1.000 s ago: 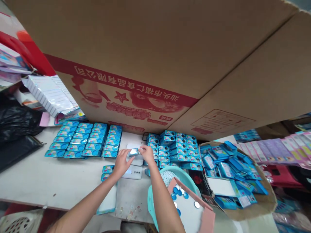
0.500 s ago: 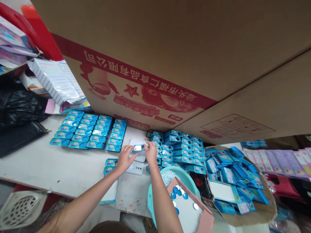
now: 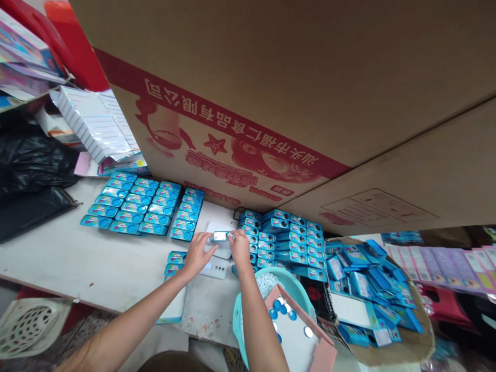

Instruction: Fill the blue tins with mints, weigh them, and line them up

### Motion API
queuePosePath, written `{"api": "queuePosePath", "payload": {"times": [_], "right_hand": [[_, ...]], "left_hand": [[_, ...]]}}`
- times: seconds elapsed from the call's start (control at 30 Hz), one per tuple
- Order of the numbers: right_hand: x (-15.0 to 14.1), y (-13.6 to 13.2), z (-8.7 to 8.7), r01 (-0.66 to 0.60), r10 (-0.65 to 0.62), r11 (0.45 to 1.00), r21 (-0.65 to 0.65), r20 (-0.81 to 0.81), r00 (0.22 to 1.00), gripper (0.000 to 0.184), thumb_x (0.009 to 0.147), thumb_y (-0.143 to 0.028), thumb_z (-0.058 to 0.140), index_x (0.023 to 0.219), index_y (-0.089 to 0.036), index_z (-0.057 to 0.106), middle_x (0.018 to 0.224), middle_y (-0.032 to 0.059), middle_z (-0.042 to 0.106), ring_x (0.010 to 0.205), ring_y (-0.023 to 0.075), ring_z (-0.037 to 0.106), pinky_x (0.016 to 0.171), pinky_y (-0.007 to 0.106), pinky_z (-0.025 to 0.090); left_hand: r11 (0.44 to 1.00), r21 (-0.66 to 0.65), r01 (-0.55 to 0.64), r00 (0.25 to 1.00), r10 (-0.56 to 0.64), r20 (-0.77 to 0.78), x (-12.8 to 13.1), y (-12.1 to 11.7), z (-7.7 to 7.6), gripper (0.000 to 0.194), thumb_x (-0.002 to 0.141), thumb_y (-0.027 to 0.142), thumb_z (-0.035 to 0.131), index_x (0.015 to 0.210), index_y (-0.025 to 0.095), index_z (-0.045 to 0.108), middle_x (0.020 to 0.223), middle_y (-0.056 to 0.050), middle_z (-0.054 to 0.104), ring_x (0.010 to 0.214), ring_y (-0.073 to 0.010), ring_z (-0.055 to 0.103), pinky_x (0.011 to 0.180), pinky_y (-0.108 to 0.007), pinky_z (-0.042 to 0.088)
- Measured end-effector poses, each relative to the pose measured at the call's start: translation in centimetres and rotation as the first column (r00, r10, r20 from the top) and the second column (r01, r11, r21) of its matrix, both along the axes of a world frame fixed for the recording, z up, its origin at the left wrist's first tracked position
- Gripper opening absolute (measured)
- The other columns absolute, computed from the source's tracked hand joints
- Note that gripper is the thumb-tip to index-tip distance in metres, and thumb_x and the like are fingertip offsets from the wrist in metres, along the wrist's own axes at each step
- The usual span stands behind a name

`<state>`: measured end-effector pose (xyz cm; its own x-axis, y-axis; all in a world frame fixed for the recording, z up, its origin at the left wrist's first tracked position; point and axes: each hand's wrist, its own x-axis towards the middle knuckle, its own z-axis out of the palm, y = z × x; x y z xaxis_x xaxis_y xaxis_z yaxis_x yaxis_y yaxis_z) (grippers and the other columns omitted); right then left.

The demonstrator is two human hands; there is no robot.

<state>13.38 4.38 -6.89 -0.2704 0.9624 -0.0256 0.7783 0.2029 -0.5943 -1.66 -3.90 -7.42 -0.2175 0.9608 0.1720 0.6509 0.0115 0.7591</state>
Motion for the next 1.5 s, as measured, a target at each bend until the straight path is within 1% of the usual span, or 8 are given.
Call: {"api": "queuePosePath", "payload": {"times": [0.3,0.63,0.87,1.07,1.17,1.27,1.4,1.5], "right_hand": [[0.1,0.2,0.2,-0.024,0.024,0.999,-0.025,0.022,0.999,0.020,0.076,-0.025,0.057,0.091,-0.018,0.069,0.085,0.0070,0.065,0.068,0.0173,0.059,0.072,0.029,0.047],[0.1,0.3,0.8,0.000,-0.001,1.000,-0.016,-0.037,0.999,0.019,0.073,-0.021,0.059,0.088,-0.018,0.069,0.082,0.0055,0.064,0.067,0.0167,0.056,0.070,0.029,0.047],[-0.1,0.9,1.1,-0.002,0.000,0.999,-0.037,-0.039,0.999,0.021,0.070,-0.016,0.060,0.089,-0.017,0.068,0.086,0.0057,0.063,0.064,0.0156,0.057,0.070,0.029,0.048],[0.0,0.3,1.8,0.029,-0.029,1.000,0.004,-0.002,1.000,0.019,0.077,-0.026,0.057,0.090,-0.018,0.068,0.090,0.0066,0.063,0.062,0.0150,0.054,0.071,0.029,0.045],[0.6,-0.8,2.4,0.079,-0.078,0.997,0.014,-0.043,0.996,0.023,0.082,-0.033,0.052,0.090,-0.018,0.067,0.089,0.0067,0.064,0.064,0.0154,0.054,0.070,0.028,0.044],[1.8,-2.9,2.8,0.177,-0.174,0.984,0.020,-0.113,0.978,0.027,0.085,-0.037,0.047,0.090,-0.019,0.067,0.089,0.0061,0.065,0.066,0.0151,0.055,0.072,0.027,0.044],[4.5,-7.3,2.6,0.264,-0.264,0.964,-0.023,-0.153,0.952,0.030,0.087,-0.039,0.043,0.091,-0.019,0.066,0.090,0.0066,0.065,0.071,0.0162,0.058,0.073,0.027,0.044],[7.0,-10.9,2.1,0.293,-0.301,0.954,-0.067,-0.161,0.940,0.031,0.087,-0.039,0.043,0.091,-0.019,0.066,0.091,0.0077,0.066,0.080,0.0186,0.059,0.074,0.028,0.044]], "left_hand": [[1.000,-0.004,-0.024,1.000,0.024,0.007,-0.1,-0.1,0.1,0.030,0.082,0.035,0.055,0.108,0.021,0.055,0.104,-0.008,0.061,0.102,-0.0246,0.052,0.090,-0.041,0.043],[0.999,-0.008,-0.043,0.999,0.043,0.025,-0.1,-0.1,0.2,0.030,0.082,0.036,0.054,0.108,0.022,0.055,0.105,-0.007,0.061,0.104,-0.0251,0.052,0.091,-0.041,0.043],[0.994,0.005,-0.113,0.994,0.113,-0.009,-1.6,-0.3,1.0,0.033,0.083,0.040,0.053,0.110,0.022,0.056,0.106,-0.008,0.061,0.106,-0.0254,0.051,0.092,-0.041,0.042],[0.988,0.005,-0.151,0.988,0.151,-0.030,-3.0,-0.8,1.0,0.032,0.083,0.041,0.053,0.109,0.022,0.057,0.106,-0.007,0.061,0.105,-0.0259,0.051,0.094,-0.041,0.040],[0.988,0.007,-0.153,0.987,0.153,-0.041,-3.2,-0.8,1.1,0.032,0.083,0.040,0.053,0.109,0.022,0.057,0.106,-0.008,0.061,0.105,-0.0262,0.051,0.094,-0.042,0.041],[0.996,0.004,-0.092,0.992,0.092,-0.084,-2.8,-0.2,1.2,0.035,0.083,0.040,0.052,0.112,0.021,0.055,0.108,-0.009,0.061,0.106,-0.0265,0.050,0.094,-0.042,0.041],[0.996,0.008,0.085,0.982,-0.083,-0.167,-0.8,1.9,1.4,0.046,0.081,0.038,0.055,0.122,0.018,0.049,0.119,-0.012,0.056,0.115,-0.0285,0.046,0.098,-0.044,0.038],[0.991,-0.017,0.132,0.972,-0.133,-0.194,0.8,3.8,1.5,0.056,0.075,0.036,0.063,0.124,0.018,0.046,0.125,-0.014,0.052,0.118,-0.0311,0.043,0.098,-0.046,0.037]]}}
